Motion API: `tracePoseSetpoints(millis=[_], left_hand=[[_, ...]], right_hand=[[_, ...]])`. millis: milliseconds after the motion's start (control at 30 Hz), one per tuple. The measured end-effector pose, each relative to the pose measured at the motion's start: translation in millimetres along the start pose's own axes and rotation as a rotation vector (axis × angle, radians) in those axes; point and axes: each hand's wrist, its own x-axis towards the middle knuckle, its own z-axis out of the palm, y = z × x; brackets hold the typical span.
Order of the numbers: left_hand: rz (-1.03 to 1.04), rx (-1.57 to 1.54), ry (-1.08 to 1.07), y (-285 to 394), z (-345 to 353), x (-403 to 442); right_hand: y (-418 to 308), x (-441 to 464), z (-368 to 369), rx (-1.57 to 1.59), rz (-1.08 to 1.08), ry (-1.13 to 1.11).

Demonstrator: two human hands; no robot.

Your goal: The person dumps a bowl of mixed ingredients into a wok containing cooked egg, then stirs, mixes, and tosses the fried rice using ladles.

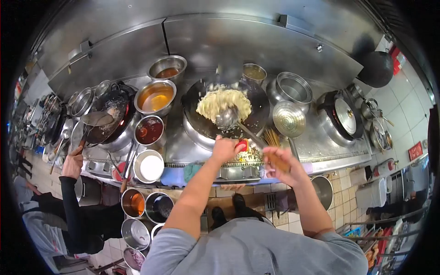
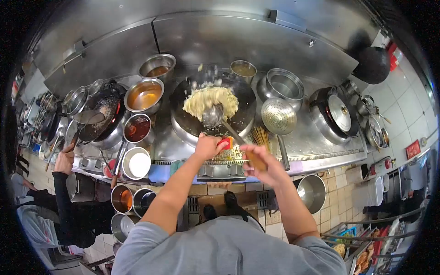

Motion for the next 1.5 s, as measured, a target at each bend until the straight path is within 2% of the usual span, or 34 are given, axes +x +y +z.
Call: tracePoseSetpoints(millis=[33,67,133,200,233,267,333,367,433,467,533,600,633,700,733,800,867,933,1000,1033,1100,1133,1200,1233,1267,1300,1400,1467,1500], left_hand=[[-0.003,0.004,-0.001,-4.1,7.7,2.5],[-0.081,0.014,0.000,-1.0,8.7,7.0],[-0.164,0.030,0.004,4.2,14.4,13.2],[-0.239,0.069,0.036,2.9,24.9,12.1],[-0.243,0.073,0.029,2.2,24.7,12.2],[-0.247,0.056,0.025,1.3,24.1,11.6],[-0.264,0.032,0.010,3.5,25.1,10.0],[-0.269,0.011,-0.006,4.4,24.6,9.3],[-0.277,-0.048,0.012,-0.8,25.8,11.1],[-0.296,-0.046,0.011,-1.9,29.4,8.8],[-0.261,-0.034,0.052,-5.4,30.5,10.1],[-0.278,-0.035,0.015,-1.3,27.1,5.5],[-0.299,-0.035,-0.020,-0.2,24.4,7.1],[-0.335,-0.041,-0.066,-0.8,23.3,12.3],[-0.331,-0.033,-0.065,-0.6,25.0,9.4],[-0.332,-0.080,0.078,-1.9,30.9,10.1],[-0.348,-0.080,0.007,-0.4,21.5,13.9],[-0.358,-0.082,-0.035,1.2,19.0,11.0],[-0.353,-0.072,-0.019,3.6,20.5,10.6],[-0.354,-0.061,-0.002,3.0,20.6,10.3],[-0.329,-0.053,0.036,-1.4,20.5,14.4],[-0.308,-0.060,0.047,-0.3,24.8,9.8],[-0.316,-0.040,0.012,-2.6,26.1,8.3],[-0.320,-0.004,0.002,-1.9,23.9,11.0],[-0.324,0.027,-0.014,2.9,23.0,11.8],[-0.340,0.077,-0.062,9.8,15.0,13.0],[-0.371,0.085,0.006,9.3,23.6,10.4],[-0.363,0.046,0.013,4.9,26.4,9.8],[-0.322,0.003,-0.007,-1.4,29.7,7.2]], right_hand=[[-8.7,4.8,11.5,-0.007,-0.175,-0.053],[-16.4,18.4,11.2,-0.002,-0.173,-0.054],[-37.4,56.7,2.8,-1.340,-0.867,0.344],[-51.5,127.8,4.2,-0.700,-0.996,0.396],[-76.1,168.9,4.1,-0.508,-1.064,0.154],[-114.2,192.1,27.9,-0.570,-0.885,0.234],[-177.2,253.8,59.4,-0.502,-0.923,0.143],[-198.7,254.4,84.3,-0.611,-0.913,0.268],[-235.1,241.9,118.1,-0.576,-1.003,0.257],[-253.9,234.4,108.3,-0.542,-1.026,0.070],[-217.6,204.1,96.4,-0.571,-1.119,0.096],[-153.3,304.7,11.1,-0.817,-1.296,0.358],[-161.7,307.0,20.9,-0.813,-1.304,0.349],[-172.8,296.1,45.7,-0.776,-1.027,0.238],[-177.3,283.1,60.7,-0.769,-1.035,0.237],[-173.7,252.0,89.1,-0.669,-0.978,0.042],[-141.1,246.1,78.4,-0.775,-1.102,-0.059],[-126.4,279.0,34.7,-0.885,-1.076,-0.059],[-176.6,289.1,39.5,-0.977,-1.081,0.118],[-200.8,283.5,53.7,-0.767,-0.900,0.262],[-245.0,281.2,40.1,-0.625,-0.961,0.146],[-241.9,272.6,29.5,-0.566,-1.022,0.121],[-190.5,324.5,-8.2,-0.753,-1.308,0.228],[-182.8,320.7,10.9,-0.794,-1.201,0.141],[-182.2,305.1,48.4,-0.604,-0.879,0.132],[-189.2,307.4,63.3,-0.597,-0.786,0.084],[-187.7,292.3,98.5,-0.574,-0.936,0.101],[-155.6,301.1,74.1,-0.650,-1.108,-0.003],[-147.2,317.2,55.1,-0.610,-1.022,-0.028]])
